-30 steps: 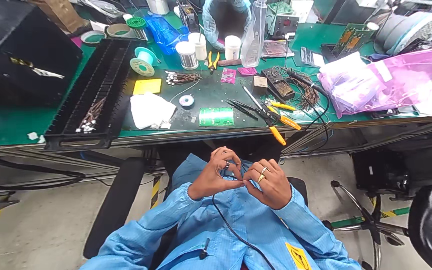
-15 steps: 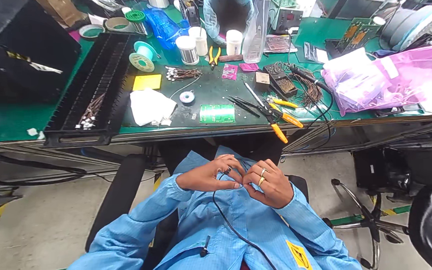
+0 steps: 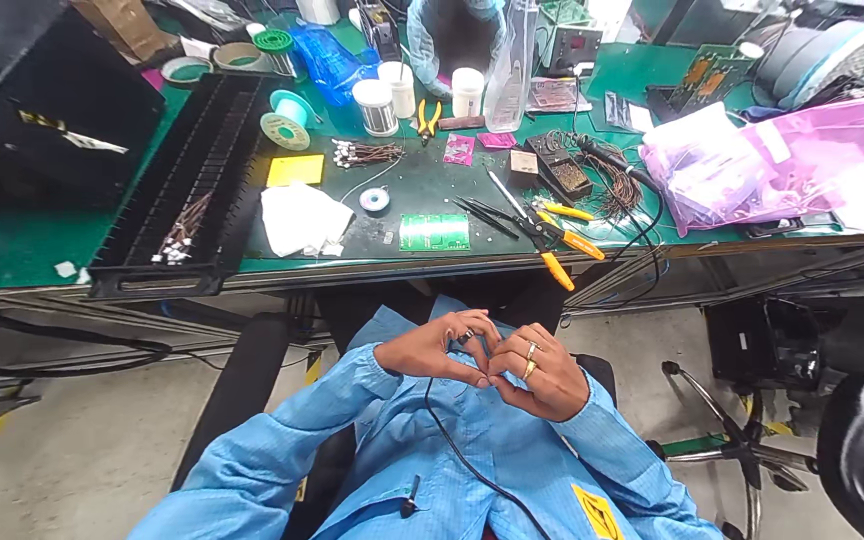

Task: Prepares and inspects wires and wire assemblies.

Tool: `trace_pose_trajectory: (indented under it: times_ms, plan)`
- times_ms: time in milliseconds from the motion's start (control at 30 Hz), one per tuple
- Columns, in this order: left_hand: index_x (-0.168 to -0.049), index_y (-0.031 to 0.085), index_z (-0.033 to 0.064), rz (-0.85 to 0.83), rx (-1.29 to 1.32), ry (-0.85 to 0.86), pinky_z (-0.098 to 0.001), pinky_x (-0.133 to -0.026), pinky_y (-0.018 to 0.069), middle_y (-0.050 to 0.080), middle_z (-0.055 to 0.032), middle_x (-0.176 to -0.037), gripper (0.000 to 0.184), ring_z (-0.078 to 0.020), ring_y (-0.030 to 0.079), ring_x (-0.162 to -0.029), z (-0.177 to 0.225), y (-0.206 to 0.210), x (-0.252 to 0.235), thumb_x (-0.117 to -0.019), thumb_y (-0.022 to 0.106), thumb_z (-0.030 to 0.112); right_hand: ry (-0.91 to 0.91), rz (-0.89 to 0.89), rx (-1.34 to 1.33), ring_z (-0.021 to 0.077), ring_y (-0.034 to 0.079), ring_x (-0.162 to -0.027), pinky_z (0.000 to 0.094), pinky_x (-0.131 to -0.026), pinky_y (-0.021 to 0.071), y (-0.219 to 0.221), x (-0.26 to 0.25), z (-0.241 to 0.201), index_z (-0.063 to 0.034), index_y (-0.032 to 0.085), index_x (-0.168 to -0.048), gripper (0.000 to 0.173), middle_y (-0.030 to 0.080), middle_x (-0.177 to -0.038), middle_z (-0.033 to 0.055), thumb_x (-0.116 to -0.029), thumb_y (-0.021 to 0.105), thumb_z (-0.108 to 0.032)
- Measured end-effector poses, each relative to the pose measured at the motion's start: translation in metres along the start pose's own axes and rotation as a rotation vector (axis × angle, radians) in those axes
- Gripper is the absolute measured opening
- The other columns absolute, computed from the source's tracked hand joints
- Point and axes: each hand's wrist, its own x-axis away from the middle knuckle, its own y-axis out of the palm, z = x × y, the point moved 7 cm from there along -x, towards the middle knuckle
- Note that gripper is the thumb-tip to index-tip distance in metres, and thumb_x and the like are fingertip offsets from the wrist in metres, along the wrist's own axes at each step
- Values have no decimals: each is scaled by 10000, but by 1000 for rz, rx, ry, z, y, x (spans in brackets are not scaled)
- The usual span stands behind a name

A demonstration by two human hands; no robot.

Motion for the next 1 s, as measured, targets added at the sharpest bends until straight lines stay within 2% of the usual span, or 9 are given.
trace_pose_trajectory:
  times_ms: [200,400,467,533,600,633,867,1000]
  plan:
    - [-738,758,97,113,-53,-34,-488,-1284,155,749,-24,-968,198,-184,566,-1306,3,-3,-3,-808,870,244,7,2,18,212,643,-898,338,-820,506,-1,0,1,-117,679,-973,87,698,-928,63,-968,631,-191]
    - [-696,729,105,154,-27,-85,-447,-1277,190,742,0,-936,210,-144,590,-1262,-1,-2,-2,-766,894,215,14,-5,41,208,647,-915,343,-845,504,0,1,3,-125,681,-976,91,699,-931,51,-971,622,-193]
    - [-699,727,98,162,3,-103,-415,-1262,233,743,0,-936,202,-130,609,-1225,-3,-1,-2,-762,897,187,16,-8,50,207,644,-909,343,-842,503,1,1,3,-126,678,-975,90,695,-926,53,-971,622,-196]
    - [-714,721,93,184,17,-122,-372,-1211,323,737,8,-931,196,-107,628,-1160,-5,-1,-2,-766,893,173,23,-8,74,213,647,-906,351,-833,505,1,2,6,-127,681,-970,98,698,-924,56,-972,620,-204]
    - [-733,718,88,217,22,-149,-296,-1053,440,719,17,-940,191,-83,618,-1085,-8,-2,-1,-761,891,163,28,-14,109,219,652,-906,360,-826,511,2,2,9,-125,688,-961,116,702,-922,58,-975,617,-215]
    - [-738,715,87,232,21,-167,-269,-1001,463,712,22,-945,190,-70,614,-1071,-11,-2,0,-757,891,155,31,-21,124,220,653,-905,361,-822,511,3,3,10,-125,689,-957,123,703,-921,58,-977,611,-218]
    - [-725,677,80,332,81,-279,-254,-921,502,706,30,-869,198,-52,643,-971,-28,-1,0,-728,867,25,68,-62,149,226,654,-898,363,-786,515,11,6,29,-117,692,-937,131,701,-920,61,-974,604,-207]
    - [-830,739,69,297,-73,-346,-265,-932,496,724,6,-944,153,-43,636,-1003,-32,-1,1,-791,857,158,81,-78,204,221,659,-894,360,-779,522,12,8,33,-123,691,-929,145,698,-913,54,-978,595,-220]
